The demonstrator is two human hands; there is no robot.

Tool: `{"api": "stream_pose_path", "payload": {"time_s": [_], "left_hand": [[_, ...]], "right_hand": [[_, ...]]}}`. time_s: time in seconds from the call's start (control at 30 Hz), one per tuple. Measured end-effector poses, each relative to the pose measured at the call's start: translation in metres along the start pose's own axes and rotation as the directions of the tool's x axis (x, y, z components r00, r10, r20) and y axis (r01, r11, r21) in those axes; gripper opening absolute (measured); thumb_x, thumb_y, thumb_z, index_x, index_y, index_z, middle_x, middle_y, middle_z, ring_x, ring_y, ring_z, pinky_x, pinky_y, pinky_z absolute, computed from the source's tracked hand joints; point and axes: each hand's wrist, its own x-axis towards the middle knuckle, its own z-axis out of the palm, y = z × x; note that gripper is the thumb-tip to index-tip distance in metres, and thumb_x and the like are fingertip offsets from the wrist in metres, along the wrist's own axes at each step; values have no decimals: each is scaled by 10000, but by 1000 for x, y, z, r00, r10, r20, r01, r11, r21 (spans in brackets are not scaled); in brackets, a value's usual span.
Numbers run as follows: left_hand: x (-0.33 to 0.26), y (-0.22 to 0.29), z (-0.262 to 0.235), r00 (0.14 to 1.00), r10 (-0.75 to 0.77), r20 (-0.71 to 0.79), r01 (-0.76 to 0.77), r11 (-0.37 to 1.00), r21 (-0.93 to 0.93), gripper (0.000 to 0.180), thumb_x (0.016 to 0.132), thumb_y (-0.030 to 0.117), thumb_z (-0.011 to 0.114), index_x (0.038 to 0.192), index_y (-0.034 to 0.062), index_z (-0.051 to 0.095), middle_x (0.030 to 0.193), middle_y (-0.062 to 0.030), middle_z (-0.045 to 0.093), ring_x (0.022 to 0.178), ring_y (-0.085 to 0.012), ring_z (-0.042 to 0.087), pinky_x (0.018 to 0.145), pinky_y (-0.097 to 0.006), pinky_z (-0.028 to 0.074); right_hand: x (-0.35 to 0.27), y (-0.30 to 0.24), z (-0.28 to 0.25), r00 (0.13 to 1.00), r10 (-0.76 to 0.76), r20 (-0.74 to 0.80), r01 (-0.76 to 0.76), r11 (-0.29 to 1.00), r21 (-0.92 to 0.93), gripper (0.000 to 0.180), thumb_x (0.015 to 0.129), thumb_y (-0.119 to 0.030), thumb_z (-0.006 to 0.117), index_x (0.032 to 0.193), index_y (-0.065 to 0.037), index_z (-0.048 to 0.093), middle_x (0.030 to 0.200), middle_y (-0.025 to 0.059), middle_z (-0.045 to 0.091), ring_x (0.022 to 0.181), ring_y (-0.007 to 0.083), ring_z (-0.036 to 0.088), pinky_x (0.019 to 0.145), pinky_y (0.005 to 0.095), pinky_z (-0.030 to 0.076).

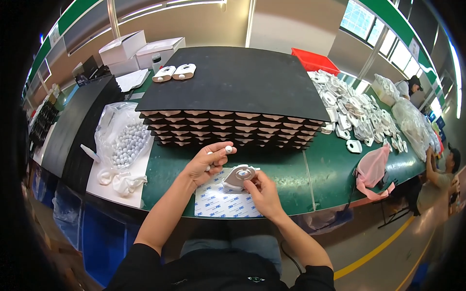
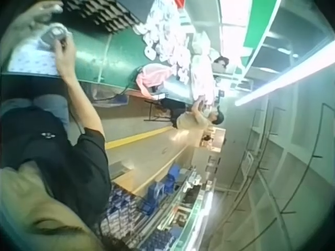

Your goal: Assemble small LED light components by inserting translucent domes into white plastic housings and organizing them on a tray.

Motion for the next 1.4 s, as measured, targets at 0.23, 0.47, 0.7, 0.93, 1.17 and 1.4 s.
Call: {"api": "stream_pose_path", "payload": {"time_s": [0.23, 0.47, 0.7, 0.93, 1.17, 1.4], "left_hand": [[0, -5, -6, 999, 12, 31, -10, 999, -51, 221, 853, 180, 581, 1034, 56, 553, 894, -22, 572, 594, -31, 400, 403, -132, 267], [1, -7, -8, 999, 16, 45, -12, 996, -87, 223, 854, 172, 581, 1040, 56, 542, 903, -21, 560, 588, -35, 384, 404, -133, 266], [1, -4, -4, 1000, 4, 31, -3, 1000, -31, 323, 843, 123, 582, 1150, 46, 520, 960, -51, 575, 588, -35, 394, 411, -140, 283], [-1, -4, -1, 1000, 3, 23, -3, 1000, 27, 260, 840, 143, 590, 1075, 43, 542, 940, -47, 589, 594, -32, 430, 418, -149, 286], [-3, -9, 7, 998, 61, 33, -67, 968, 241, 258, 735, 72, 689, 966, 69, 573, 720, 39, 536, 535, -8, 405, 431, -150, 268], [-6, -9, 17, 995, 91, 32, -95, 864, 494, 239, 665, 54, 723, 894, 35, 656, 633, 42, 520, 542, -14, 408, 482, -159, 303]], "right_hand": [[-3, 3, 12, 995, -102, 16, 102, 967, -233, 120, 846, -48, 530, 956, -2, 520, 818, 31, 582, 728, 82, 535, 657, 215, 427], [-4, 3, 12, 984, -174, -48, 153, 945, -289, 96, 834, -35, 533, 923, -2, 517, 802, 93, 558, 660, 164, 535, 605, 267, 426], [-4, -3, 16, 910, -402, 102, 386, 727, -568, 140, 804, 2, 524, 943, 3, 512, 783, 101, 519, 651, 200, 513, 583, 279, 411], [-2, 7, 12, 993, -112, 43, 119, 962, -247, 147, 853, -25, 495, 999, -9, 488, 851, 74, 550, 736, 145, 532, 654, 267, 442], [11, 8, -6, 998, 56, -34, -21, 767, 641, 164, 925, -160, 451, 1067, -82, 477, 1038, 34, 544, 946, 130, 520, 795, 278, 432], [12, 6, -7, 996, 85, -3, -60, 721, 690, 166, 920, -182, 465, 1063, -98, 481, 1048, 20, 547, 945, 114, 515, 791, 274, 422]]}}
